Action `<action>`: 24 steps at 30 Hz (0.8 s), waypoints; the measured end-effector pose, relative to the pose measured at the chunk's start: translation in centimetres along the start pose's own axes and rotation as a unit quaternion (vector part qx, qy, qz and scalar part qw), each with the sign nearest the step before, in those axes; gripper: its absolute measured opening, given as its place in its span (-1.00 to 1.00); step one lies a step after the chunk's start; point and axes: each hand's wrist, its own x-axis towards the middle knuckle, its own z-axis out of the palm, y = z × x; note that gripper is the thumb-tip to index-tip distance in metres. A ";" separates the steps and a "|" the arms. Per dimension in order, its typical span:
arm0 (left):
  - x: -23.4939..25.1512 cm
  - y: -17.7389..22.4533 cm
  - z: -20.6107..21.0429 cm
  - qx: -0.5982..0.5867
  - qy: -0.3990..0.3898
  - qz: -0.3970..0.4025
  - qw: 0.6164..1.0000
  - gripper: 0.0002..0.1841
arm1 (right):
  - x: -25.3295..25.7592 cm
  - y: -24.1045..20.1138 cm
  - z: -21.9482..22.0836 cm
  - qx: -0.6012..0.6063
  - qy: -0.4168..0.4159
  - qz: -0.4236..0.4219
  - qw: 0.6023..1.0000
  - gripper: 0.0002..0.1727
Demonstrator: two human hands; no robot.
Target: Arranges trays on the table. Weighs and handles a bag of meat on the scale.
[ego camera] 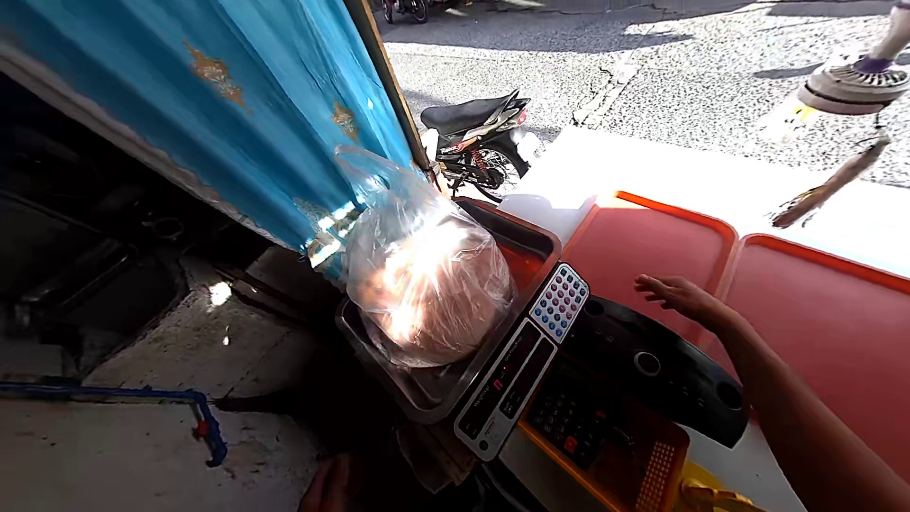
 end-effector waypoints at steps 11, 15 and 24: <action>7.9 29.5 7.8 0.091 -0.013 0.471 0.877 -0.55 | -8.3 -30.0 16.6 -0.082 0.007 -0.446 0.891 -0.54; 11.7 30.9 10.4 0.296 -0.121 0.429 0.845 -0.56 | -1.9 -30.6 22.1 -0.262 -0.014 -0.441 0.858 -0.61; 2.3 22.3 7.6 0.219 -0.230 0.703 0.636 -0.81 | -13.3 -27.0 15.7 -0.271 -0.019 -0.511 0.816 -0.73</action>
